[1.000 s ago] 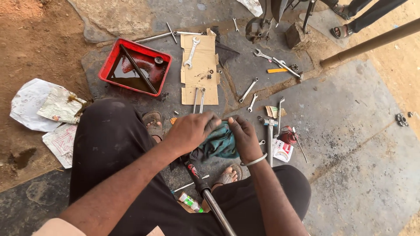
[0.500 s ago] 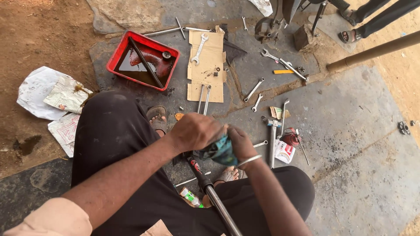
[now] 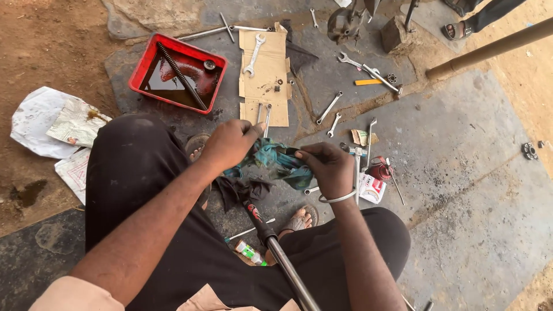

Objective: The person sits on the ground at a motorcycle repair area and wipes metal suspension parts, including a spring and a metal tube, with a rag. They then insert the spring into the tube and pour oil from a plastic bottle into the tube, wiping the parts again with a cloth.

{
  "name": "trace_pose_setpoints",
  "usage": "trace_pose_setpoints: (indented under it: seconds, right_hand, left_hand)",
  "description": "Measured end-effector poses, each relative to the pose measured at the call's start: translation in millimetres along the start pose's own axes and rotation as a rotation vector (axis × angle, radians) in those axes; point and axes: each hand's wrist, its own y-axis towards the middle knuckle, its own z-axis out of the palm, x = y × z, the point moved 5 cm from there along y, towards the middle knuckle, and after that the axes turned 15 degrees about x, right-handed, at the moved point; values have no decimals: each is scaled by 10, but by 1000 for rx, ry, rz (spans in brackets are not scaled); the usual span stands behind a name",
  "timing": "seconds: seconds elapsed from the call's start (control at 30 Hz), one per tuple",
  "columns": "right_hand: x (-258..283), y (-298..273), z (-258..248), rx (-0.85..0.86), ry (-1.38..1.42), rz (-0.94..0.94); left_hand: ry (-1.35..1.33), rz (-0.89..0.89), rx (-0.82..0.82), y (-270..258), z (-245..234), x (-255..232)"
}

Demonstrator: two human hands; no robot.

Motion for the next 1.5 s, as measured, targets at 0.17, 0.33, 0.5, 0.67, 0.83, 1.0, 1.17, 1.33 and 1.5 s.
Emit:
trace_pose_setpoints:
  seconds: [0.17,0.33,0.5,0.67,0.83,1.0,1.17,1.33,1.5]
  right_hand:
    - [-391,2,-224,-179,287,286]
    - [-208,43,-275,-217,957,138]
    - [-294,-89,-299,-181,292,-82]
    - [-201,-86,31,204,159,223]
    - [-93,-35,-48,131,260,29]
    - [15,-26,32,159,182,-181]
    - [-68,37,186,169,365,216]
    - [-149,22,159,144,439,140]
    - [-451,-10,-231,-27,743,178]
  left_hand:
    - [102,213,263,-186,154,-288]
    - [80,306,334,-252,371,-252]
    - [83,133,222,-245,222,-218]
    - [-246,118,103,-175,250,-31]
    - [-327,142,99,-119,300,23]
    - [-368,143,18,-67,230,75]
    - [-309,128,46,-91,220,-7]
    - [-176,92,-56,-94,39,-43]
    - [-197,126,-207,-97,-275,163]
